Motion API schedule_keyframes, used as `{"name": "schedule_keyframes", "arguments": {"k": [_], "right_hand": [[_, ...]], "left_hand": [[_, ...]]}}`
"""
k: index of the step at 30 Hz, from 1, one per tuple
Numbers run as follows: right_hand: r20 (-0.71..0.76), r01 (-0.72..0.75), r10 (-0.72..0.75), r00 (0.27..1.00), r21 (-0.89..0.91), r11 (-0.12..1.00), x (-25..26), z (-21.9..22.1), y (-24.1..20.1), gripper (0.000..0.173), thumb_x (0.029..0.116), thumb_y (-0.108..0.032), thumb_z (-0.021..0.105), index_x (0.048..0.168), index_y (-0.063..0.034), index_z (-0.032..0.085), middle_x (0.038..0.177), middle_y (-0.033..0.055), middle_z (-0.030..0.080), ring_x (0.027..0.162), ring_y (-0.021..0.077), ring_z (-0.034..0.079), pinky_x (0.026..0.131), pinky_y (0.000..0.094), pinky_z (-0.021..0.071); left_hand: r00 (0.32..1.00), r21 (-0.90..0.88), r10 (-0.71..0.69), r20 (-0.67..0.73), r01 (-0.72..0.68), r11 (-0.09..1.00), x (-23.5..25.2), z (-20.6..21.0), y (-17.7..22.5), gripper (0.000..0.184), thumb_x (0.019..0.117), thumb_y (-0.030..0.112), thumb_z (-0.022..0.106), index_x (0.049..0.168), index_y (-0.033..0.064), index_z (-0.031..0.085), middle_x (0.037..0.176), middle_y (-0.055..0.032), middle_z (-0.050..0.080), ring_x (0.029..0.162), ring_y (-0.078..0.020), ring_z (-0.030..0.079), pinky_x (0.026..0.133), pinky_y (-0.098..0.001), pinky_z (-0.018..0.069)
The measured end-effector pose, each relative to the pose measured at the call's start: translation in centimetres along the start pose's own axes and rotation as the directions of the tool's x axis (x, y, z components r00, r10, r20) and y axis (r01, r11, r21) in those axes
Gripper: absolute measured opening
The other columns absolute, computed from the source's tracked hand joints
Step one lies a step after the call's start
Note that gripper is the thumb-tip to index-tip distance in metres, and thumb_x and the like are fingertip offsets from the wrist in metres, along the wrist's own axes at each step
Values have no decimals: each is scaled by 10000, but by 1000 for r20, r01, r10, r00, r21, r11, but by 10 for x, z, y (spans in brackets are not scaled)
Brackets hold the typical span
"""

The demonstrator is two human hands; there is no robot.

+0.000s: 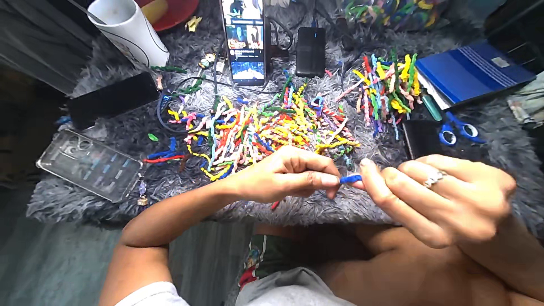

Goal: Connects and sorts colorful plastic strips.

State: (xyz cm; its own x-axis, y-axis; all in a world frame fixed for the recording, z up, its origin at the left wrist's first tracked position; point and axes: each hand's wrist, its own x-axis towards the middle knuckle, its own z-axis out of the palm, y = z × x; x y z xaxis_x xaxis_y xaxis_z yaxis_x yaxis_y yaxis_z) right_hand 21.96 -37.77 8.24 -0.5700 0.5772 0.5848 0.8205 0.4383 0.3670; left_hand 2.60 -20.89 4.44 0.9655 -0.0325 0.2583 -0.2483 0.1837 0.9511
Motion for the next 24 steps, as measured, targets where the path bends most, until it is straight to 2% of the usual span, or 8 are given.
{"name": "schedule_keyframes", "arguments": {"k": [7, 10, 12, 14, 16, 19, 22, 24], "right_hand": [[18, -10, 11, 1000, -35, 999, -4, -10, -7, 159, 1037, -82, 567, 980, 26, 669, 631, 64, 536, 509, 193, 450, 502, 333, 365], [-66, -122, 139, 988, 213, 969, -3, 1, -2, 213, 1040, -173, 602, 936, -9, 687, 596, 66, 550, 501, 179, 478, 506, 309, 394], [-87, -197, 251, 964, 402, 894, -3, 15, 2, 258, 1048, -221, 594, 892, -30, 672, 590, 36, 506, 523, 119, 455, 525, 253, 359], [29, -297, 366, 930, 646, 704, -1, 20, 3, 267, 1056, -240, 580, 898, -44, 669, 661, -10, 575, 615, 3, 525, 592, 145, 424], [222, -374, 418, 881, 868, 327, 0, 24, 6, 271, 1080, -248, 525, 953, -68, 683, 759, -73, 641, 688, -83, 581, 634, 76, 493], [449, -410, 325, 832, 893, -186, -1, 31, 10, 347, 1104, -313, 455, 965, -108, 698, 789, -102, 676, 639, -69, 602, 561, 89, 510], [544, -457, 130, 829, 792, -404, -4, 38, 12, 326, 1093, -277, 479, 923, -105, 697, 740, -109, 664, 605, -67, 596, 543, 94, 497], [589, -511, 54, 806, 739, -439, -5, 39, 11, 304, 1089, -248, 478, 881, -128, 664, 723, -117, 651, 591, -74, 582, 535, 88, 483]], "left_hand": [[984, -248, -16, 176, 60, 967, 4, -1, -7, 216, 1049, 69, 484, 939, -2, 656, 680, 95, 585, 531, 135, 402, 464, -49, 277], [989, 81, 94, 112, -103, 991, 3, -1, 2, 224, 1047, 52, 490, 930, -49, 652, 694, 64, 563, 599, 115, 433, 529, -59, 329], [960, 460, 263, 98, -278, 843, 3, -3, 10, 221, 1031, 52, 528, 939, -80, 678, 731, -17, 610, 684, 49, 512, 629, -106, 407], [905, 744, 407, 127, -358, 564, 1, -4, 15, 189, 993, 57, 572, 942, -41, 725, 676, -41, 625, 655, -38, 537, 646, -197, 410], [845, 896, 494, 206, -366, 252, 0, -4, 15, 177, 971, 61, 602, 979, -1, 767, 598, -43, 562, 583, -119, 499, 635, -281, 390], [793, 935, 496, 354, -311, -171, -3, -6, 14, 151, 967, 50, 633, 1051, 28, 756, 692, -73, 634, 655, -180, 584, 727, -337, 467], [765, 885, 462, 448, -307, -350, -4, -9, 12, 167, 981, 23, 606, 1071, -2, 744, 800, -111, 708, 727, -200, 633, 799, -354, 484], [764, 862, 433, 479, -316, -397, -4, -10, 11, 176, 990, 14, 585, 1084, -8, 733, 857, -120, 725, 783, -204, 650, 834, -357, 479]]}}
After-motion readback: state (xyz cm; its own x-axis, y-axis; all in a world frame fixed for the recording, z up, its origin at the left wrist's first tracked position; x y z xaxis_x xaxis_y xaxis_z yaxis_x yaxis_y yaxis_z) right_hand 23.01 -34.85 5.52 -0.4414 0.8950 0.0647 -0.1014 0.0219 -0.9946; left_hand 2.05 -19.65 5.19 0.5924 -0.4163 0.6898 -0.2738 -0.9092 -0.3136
